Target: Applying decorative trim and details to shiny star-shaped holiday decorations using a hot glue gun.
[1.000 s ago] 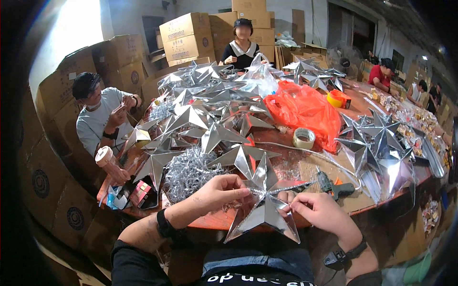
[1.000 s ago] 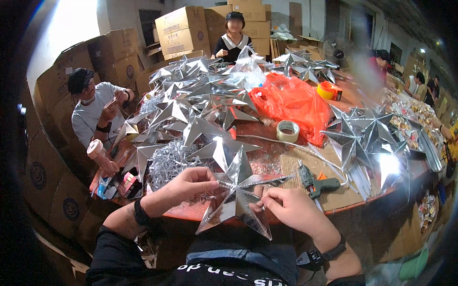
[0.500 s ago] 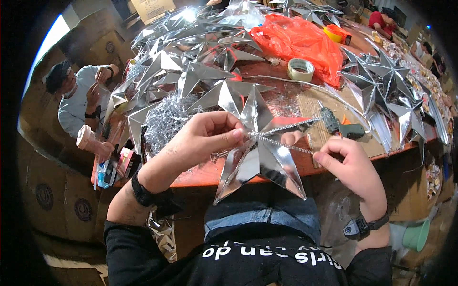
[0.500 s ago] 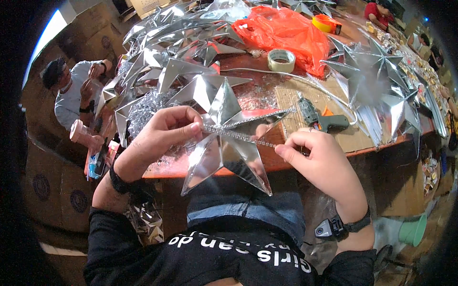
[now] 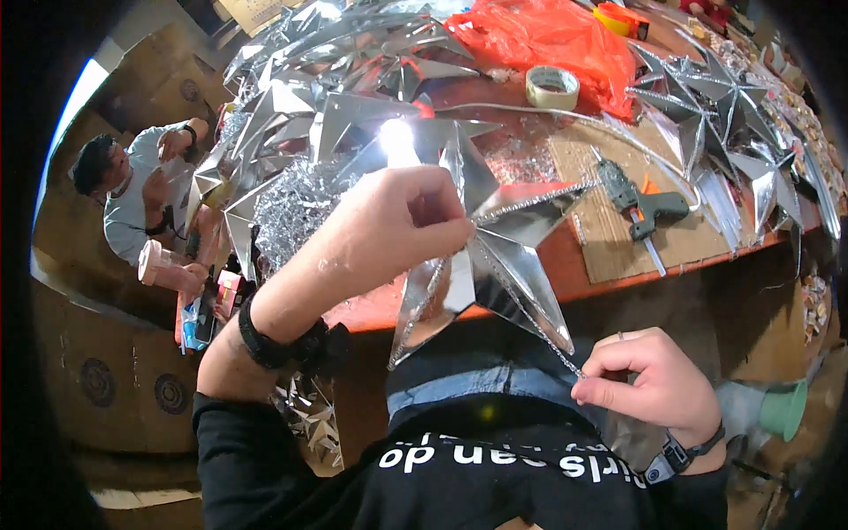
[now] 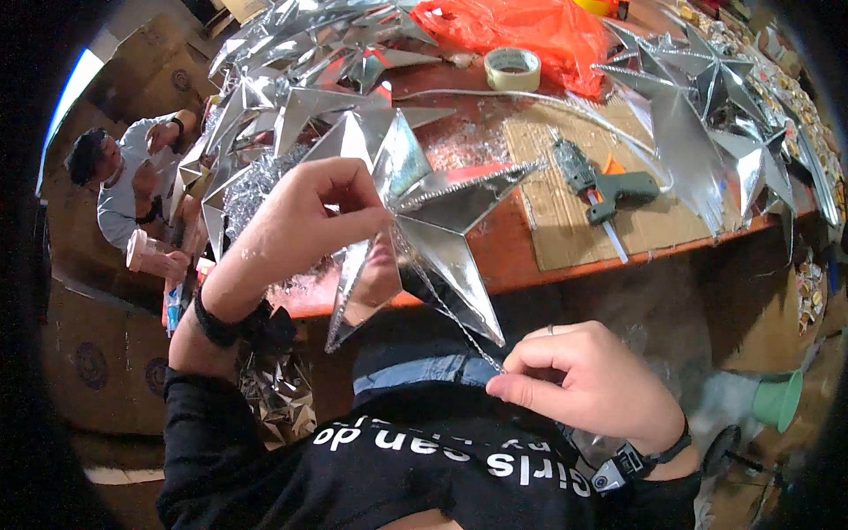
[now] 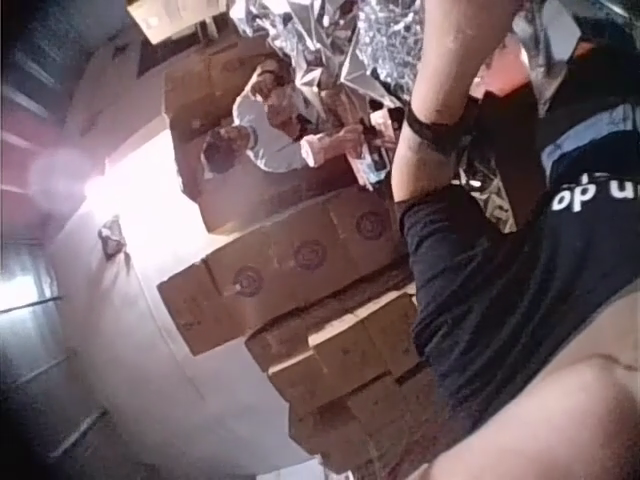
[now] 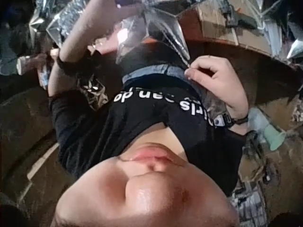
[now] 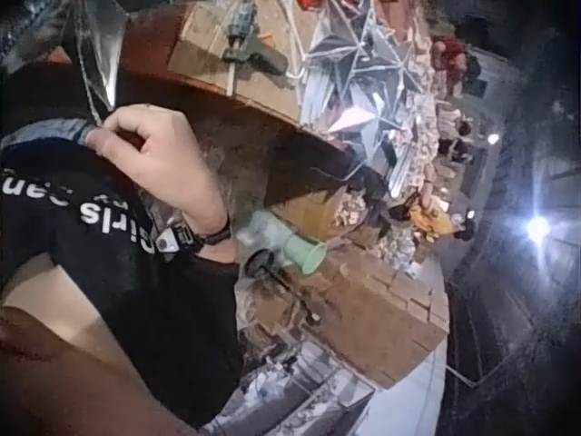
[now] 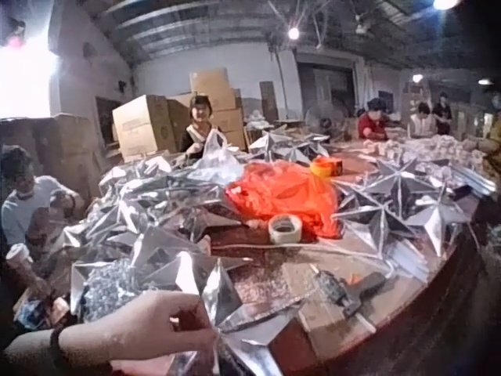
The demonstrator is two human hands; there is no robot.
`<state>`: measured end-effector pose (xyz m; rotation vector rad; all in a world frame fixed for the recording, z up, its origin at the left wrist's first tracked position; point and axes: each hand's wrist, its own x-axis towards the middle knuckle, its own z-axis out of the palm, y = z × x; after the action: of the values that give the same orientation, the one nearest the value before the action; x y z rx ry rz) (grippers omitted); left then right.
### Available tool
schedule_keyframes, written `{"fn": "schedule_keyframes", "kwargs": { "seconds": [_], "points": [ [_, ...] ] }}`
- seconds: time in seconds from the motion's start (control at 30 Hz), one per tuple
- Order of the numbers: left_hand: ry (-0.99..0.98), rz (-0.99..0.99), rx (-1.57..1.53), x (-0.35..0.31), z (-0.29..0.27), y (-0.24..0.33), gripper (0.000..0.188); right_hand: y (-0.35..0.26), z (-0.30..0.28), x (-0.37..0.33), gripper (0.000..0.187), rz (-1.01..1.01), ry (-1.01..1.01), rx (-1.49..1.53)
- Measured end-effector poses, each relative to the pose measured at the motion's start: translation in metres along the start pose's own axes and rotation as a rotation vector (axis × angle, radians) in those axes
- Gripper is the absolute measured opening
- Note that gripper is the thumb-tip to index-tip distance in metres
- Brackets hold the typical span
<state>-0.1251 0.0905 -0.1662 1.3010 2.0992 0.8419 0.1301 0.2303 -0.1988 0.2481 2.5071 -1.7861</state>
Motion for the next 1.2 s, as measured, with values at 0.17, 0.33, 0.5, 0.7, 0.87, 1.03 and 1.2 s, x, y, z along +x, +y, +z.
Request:
{"fn": "schedule_keyframes", "kwargs": {
  "seconds": [0.17,0.33,0.5,0.7,0.87,1.03,1.2],
  "points": [
    [0.033,0.038,0.074,0.003,0.005,0.000,0.017,0.010,0.002,-0.004,0.020,0.058,-0.001,0.059],
    [0.039,0.049,0.084,0.002,0.008,-0.001,0.016,0.018,0.004,-0.005,0.020,0.121,0.040,0.075],
    [-0.002,0.034,0.069,0.008,0.005,-0.006,0.013,0.024,0.004,-0.002,0.024,0.044,0.050,-0.019],
    [-0.036,0.011,0.018,0.011,0.005,-0.002,0.018,0.038,0.006,0.001,0.030,0.008,0.030,-0.039],
    [-0.072,-0.032,0.030,0.012,0.004,0.001,0.017,0.042,0.006,0.002,0.033,0.010,0.015,-0.074],
    [-0.081,-0.031,0.066,0.013,0.003,0.004,0.017,0.047,0.005,0.003,0.033,0.011,0.015,-0.032],
    [-0.098,-0.044,0.039,0.014,-0.001,0.001,0.016,0.045,-0.002,0.010,0.031,0.121,-0.089,0.010]
  ]
}}
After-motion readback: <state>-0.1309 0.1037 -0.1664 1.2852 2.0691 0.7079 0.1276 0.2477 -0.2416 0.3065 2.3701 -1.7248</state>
